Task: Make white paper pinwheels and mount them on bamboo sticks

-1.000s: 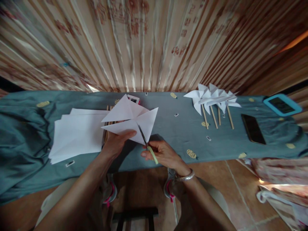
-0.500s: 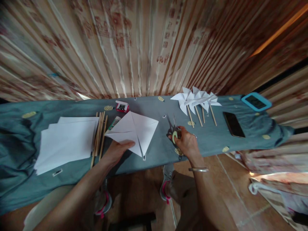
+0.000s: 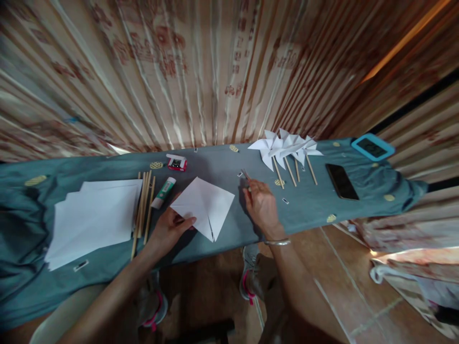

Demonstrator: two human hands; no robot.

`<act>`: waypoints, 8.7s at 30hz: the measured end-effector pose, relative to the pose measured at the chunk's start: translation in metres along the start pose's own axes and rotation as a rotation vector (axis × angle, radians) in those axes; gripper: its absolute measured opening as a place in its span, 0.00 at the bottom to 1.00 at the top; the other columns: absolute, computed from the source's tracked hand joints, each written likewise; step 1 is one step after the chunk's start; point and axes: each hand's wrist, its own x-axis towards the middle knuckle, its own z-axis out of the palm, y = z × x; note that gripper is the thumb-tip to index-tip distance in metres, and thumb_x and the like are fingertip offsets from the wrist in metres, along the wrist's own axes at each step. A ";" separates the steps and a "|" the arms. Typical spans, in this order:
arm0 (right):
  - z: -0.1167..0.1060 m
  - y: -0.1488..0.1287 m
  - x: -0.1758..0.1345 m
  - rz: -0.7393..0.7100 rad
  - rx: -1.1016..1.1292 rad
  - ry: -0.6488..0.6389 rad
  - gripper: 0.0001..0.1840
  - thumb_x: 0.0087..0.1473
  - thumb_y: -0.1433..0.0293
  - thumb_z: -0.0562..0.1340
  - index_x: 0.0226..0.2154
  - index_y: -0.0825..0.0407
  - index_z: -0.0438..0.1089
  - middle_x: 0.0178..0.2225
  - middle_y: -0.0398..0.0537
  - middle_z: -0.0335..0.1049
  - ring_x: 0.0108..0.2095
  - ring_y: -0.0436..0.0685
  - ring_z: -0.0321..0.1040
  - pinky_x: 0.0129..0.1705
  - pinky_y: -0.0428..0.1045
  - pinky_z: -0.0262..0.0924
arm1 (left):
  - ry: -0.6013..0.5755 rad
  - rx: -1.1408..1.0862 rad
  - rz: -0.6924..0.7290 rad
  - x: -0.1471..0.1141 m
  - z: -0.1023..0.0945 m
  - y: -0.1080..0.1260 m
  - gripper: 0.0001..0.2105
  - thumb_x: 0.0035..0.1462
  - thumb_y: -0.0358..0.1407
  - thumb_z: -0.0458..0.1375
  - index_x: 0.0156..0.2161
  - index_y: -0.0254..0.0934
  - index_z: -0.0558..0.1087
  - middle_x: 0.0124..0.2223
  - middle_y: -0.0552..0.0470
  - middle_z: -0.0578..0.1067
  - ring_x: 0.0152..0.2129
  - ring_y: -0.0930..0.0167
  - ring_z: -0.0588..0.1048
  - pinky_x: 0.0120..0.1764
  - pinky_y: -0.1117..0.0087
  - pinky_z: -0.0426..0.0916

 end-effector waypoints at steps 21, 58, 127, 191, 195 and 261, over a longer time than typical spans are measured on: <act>0.040 -0.069 -0.020 -0.395 0.335 -0.189 0.21 0.61 0.71 0.55 0.56 0.56 0.65 0.60 0.58 0.62 0.61 0.64 0.56 0.60 0.62 0.57 | -0.178 0.990 0.542 0.003 -0.001 -0.009 0.22 0.57 0.27 0.53 0.58 0.31 0.65 0.53 0.41 0.73 0.50 0.59 0.69 0.53 0.53 0.64; 0.047 -0.109 0.037 -0.110 0.619 0.022 0.15 0.59 0.69 0.54 0.42 0.52 0.75 0.44 0.53 0.77 0.44 0.59 0.74 0.50 0.55 0.67 | 0.301 0.794 0.634 0.034 -0.059 0.000 0.21 0.54 0.28 0.56 0.55 0.34 0.67 0.51 0.42 0.73 0.48 0.60 0.69 0.53 0.54 0.65; 0.016 -0.054 0.014 0.120 1.148 -0.219 0.20 0.49 0.64 0.67 0.45 0.47 0.68 0.43 0.46 0.75 0.40 0.55 0.72 0.45 0.52 0.68 | -0.349 0.767 0.654 -0.030 0.023 -0.018 0.10 0.59 0.29 0.55 0.46 0.34 0.69 0.58 0.39 0.69 0.61 0.59 0.60 0.60 0.52 0.60; -0.021 -0.084 0.008 -0.306 0.033 -0.048 0.25 0.62 0.52 0.53 0.39 0.55 0.74 0.28 0.53 0.75 0.31 0.58 0.71 0.31 0.51 0.63 | -0.333 0.859 0.675 -0.027 0.028 -0.019 0.09 0.60 0.33 0.54 0.44 0.32 0.69 0.53 0.39 0.71 0.59 0.59 0.63 0.61 0.50 0.55; -0.018 -0.080 0.009 -0.300 0.051 -0.041 0.23 0.63 0.56 0.52 0.40 0.56 0.74 0.30 0.54 0.75 0.32 0.59 0.71 0.34 0.51 0.64 | -0.335 0.871 0.684 -0.027 0.028 -0.019 0.09 0.60 0.33 0.54 0.45 0.32 0.68 0.53 0.40 0.71 0.59 0.60 0.62 0.62 0.51 0.54; 0.013 -0.032 0.016 0.587 1.653 -0.559 0.16 0.36 0.64 0.75 0.31 0.52 0.77 0.25 0.43 0.78 0.24 0.47 0.74 0.29 0.40 0.71 | 0.030 -0.466 -0.013 -0.003 0.000 0.010 0.18 0.37 0.35 0.69 0.38 0.36 0.77 0.37 0.51 0.80 0.34 0.69 0.76 0.40 0.69 0.69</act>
